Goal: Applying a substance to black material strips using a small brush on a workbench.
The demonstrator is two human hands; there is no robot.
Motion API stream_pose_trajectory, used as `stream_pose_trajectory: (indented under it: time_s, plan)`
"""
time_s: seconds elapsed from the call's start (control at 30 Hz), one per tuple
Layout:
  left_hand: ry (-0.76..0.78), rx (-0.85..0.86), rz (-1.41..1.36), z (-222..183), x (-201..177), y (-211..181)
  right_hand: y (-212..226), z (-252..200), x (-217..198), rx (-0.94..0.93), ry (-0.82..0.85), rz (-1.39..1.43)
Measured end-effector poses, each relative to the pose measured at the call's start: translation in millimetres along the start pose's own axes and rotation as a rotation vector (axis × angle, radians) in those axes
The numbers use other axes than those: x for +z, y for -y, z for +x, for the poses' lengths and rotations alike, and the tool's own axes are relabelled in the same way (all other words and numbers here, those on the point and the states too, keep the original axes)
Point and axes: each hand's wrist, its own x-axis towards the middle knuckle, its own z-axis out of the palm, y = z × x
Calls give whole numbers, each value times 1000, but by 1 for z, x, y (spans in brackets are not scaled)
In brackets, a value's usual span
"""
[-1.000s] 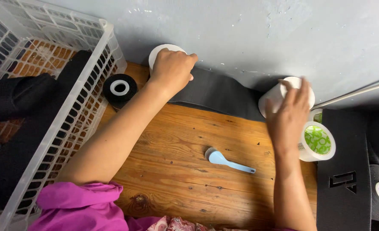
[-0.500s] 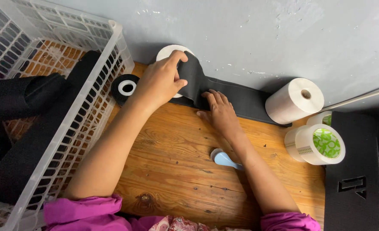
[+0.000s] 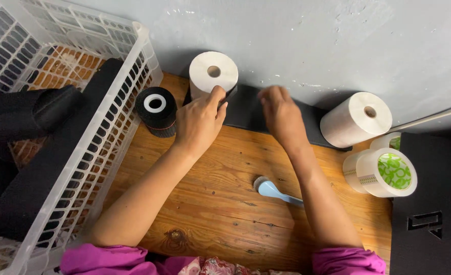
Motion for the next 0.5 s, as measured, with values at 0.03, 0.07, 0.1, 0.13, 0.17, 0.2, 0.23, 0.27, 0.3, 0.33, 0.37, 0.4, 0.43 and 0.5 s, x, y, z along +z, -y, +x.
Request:
stream_pose_trajectory:
  time_s: [0.03,0.07,0.1,0.13,0.17,0.2,0.23,0.27,0.3,0.33,0.37,0.4,0.43,0.5]
  plan:
    - [5,-2,0,-2,0,0,16,9,-15,2,4,2]
    - [18,0,10,-4,-1,0,33,20,-31,-32,11,101]
    - [31,2,19,-6,-2,0,49,30,-46,-65,19,201]
    - [33,4,20,-7,0,1,57,39,-49,-63,19,202]
    - [28,-3,21,-8,1,1,66,47,-52,-67,197,237]
    - [21,-10,23,-8,2,2,74,56,-56,-76,373,270]
    - [21,-8,24,-8,2,4,79,63,-58,-75,371,271]
    - [48,-26,34,-10,3,5,84,68,-59,-103,497,251]
    - [75,-43,44,-12,3,7,89,74,-60,-131,622,231]
    - [74,-45,45,-12,2,8,91,76,-61,-133,622,232]
    - [75,-59,17,-11,1,10,93,79,-62,-110,675,200]
    - [76,-75,-12,-12,0,11,96,81,-62,-88,729,167]
    - [76,-78,-11,-11,-1,13,98,85,-66,-90,732,168]
    - [87,-88,-20,-11,0,14,101,91,-76,-84,757,335]
